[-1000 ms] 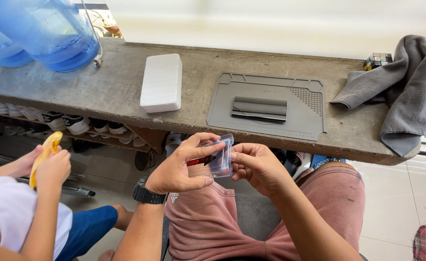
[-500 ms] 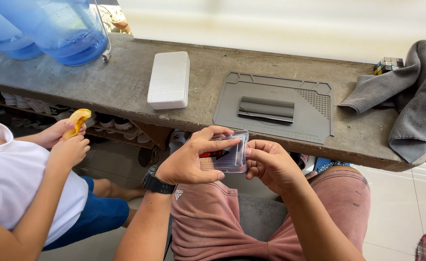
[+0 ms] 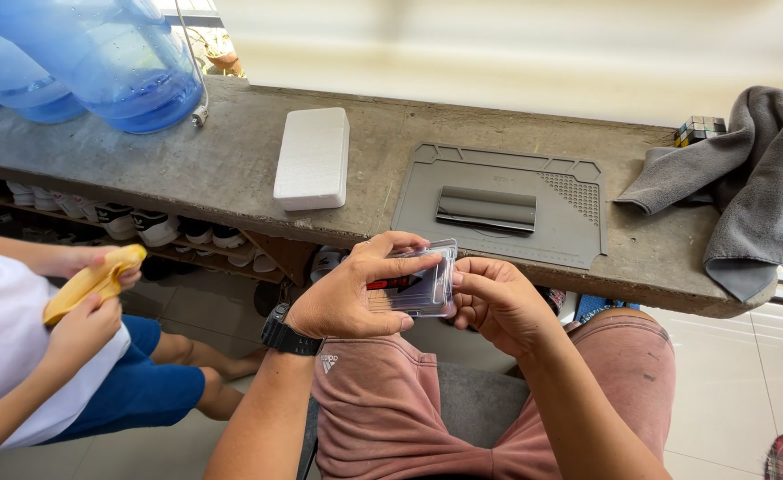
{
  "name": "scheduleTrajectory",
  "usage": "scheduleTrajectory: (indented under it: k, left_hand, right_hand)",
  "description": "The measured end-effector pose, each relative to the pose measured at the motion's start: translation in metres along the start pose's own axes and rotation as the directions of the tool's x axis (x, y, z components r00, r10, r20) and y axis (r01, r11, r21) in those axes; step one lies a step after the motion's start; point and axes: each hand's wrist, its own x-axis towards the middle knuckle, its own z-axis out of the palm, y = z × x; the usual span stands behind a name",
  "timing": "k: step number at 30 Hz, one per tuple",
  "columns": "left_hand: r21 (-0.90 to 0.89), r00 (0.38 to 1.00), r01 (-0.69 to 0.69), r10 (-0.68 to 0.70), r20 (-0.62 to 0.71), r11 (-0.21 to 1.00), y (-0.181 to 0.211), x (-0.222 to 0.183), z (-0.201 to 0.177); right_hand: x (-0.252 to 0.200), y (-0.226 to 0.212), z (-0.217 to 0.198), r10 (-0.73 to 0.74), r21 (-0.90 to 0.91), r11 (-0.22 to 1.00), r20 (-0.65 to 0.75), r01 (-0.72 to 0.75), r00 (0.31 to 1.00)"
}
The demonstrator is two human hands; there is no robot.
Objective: Unboxing a screen protector kit and preparing a smartphone for application by placing it into an alignment frame.
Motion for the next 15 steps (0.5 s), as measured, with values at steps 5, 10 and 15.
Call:
scheduleTrajectory:
  k: [5,10,15]
  left_hand:
    - [0.078,1.0,0.002,-0.002,-0.007,0.997,0.017,0.003,-0.003]
    - [0.042,1.0,-0.008,0.008,0.001,0.999,0.009,0.008,0.004]
    - [-0.016,1.0,-0.007,0.007,0.003,1.0,-0.004,0.011,0.011]
  right_hand:
    - [-0.001,0.002,-0.007,-0.012,-0.012,1.0,0.024,0.012,1.0]
    - [-0.001,0.003,-0.014,-0.025,0.004,1.0,0.027,0.025,0.999]
    - [0.001,0.005,-0.019,-0.038,0.034,0.999,0.026,0.037,0.999]
